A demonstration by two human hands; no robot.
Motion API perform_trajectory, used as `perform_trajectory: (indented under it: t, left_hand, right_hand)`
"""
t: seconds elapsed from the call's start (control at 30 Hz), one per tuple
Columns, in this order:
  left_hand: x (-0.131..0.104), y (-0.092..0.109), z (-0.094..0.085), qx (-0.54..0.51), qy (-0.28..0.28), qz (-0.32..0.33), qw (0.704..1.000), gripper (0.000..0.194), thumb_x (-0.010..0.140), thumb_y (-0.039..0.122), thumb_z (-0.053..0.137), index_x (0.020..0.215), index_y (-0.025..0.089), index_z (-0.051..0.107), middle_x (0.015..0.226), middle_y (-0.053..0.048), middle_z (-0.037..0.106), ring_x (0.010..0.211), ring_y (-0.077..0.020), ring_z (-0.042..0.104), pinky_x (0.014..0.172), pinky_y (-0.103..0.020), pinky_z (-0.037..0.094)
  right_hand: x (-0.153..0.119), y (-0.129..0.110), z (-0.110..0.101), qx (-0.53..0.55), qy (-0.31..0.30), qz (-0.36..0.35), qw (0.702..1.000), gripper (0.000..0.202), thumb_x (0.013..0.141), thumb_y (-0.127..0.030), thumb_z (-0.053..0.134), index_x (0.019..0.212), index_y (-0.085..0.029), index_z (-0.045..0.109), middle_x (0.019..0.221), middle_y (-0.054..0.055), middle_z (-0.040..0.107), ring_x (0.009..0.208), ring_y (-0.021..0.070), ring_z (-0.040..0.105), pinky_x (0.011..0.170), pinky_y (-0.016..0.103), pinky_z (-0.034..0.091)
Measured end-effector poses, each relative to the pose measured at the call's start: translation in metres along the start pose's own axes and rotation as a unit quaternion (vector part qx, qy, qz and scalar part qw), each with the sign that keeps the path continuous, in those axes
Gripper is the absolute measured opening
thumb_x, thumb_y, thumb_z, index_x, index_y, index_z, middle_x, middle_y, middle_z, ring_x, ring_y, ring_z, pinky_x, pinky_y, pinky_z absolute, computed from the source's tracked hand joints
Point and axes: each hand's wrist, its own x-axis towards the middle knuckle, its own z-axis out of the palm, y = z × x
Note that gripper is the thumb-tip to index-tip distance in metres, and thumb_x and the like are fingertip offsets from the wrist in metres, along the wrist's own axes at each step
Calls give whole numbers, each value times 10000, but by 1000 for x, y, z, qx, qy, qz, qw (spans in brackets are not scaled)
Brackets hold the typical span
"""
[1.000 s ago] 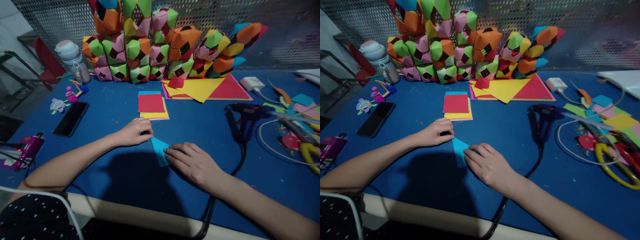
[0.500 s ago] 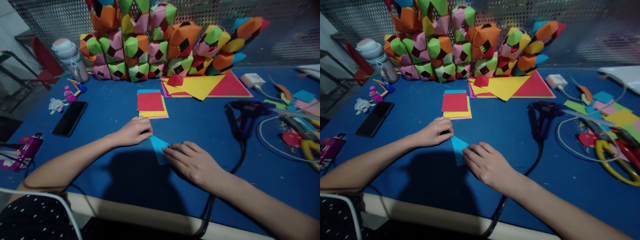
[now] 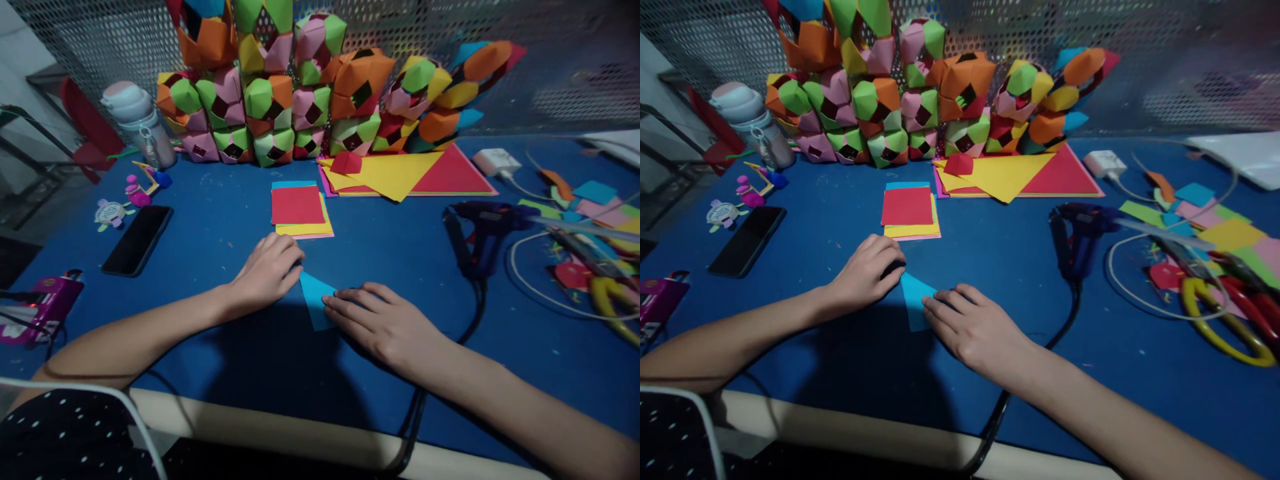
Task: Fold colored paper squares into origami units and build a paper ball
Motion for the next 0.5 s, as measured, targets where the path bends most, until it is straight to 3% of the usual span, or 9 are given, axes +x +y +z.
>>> perform_trajectory:
  t: [0.1, 0.27, 0.37, 0.5]
  left_hand:
    - [-9, 19, -1, -11, 5, 53, 999, 189, 905, 209, 384, 908, 152, 564, 1009, -102, 559, 950, -202, 462, 842, -347, 379]
    - [-22, 38, 12, -5, -70, 89, 994, 233, 931, 216, 327, 870, 146, 541, 907, -87, 564, 847, -186, 476, 767, -326, 412]
    - [-24, 38, 15, 31, -87, 79, 993, 229, 929, 229, 341, 812, 153, 523, 859, -69, 551, 794, -180, 467, 722, -320, 412]
    - [-22, 38, 11, 57, -98, 79, 990, 194, 918, 234, 380, 795, 159, 511, 865, -53, 538, 791, -170, 463, 706, -305, 408]
  right_hand:
    - [2, 0, -1, 7, 2, -2, 1000, 236, 900, -101, 441, 981, -103, 663, 1039, 98, 690, 925, 235, 584, 747, 388, 445]
    - [3, 4, -4, 8, 6, -19, 1000, 252, 904, -79, 415, 1000, -104, 646, 1031, 115, 679, 914, 235, 572, 719, 377, 433]
    - [-3, 10, -11, 21, -45, -9, 999, 268, 923, -113, 377, 978, -107, 639, 1002, 128, 664, 834, 219, 567, 647, 343, 417]
    - [-15, 16, -23, 58, -113, 39, 991, 309, 935, -146, 357, 815, -151, 641, 807, 77, 636, 684, 162, 533, 587, 294, 379]
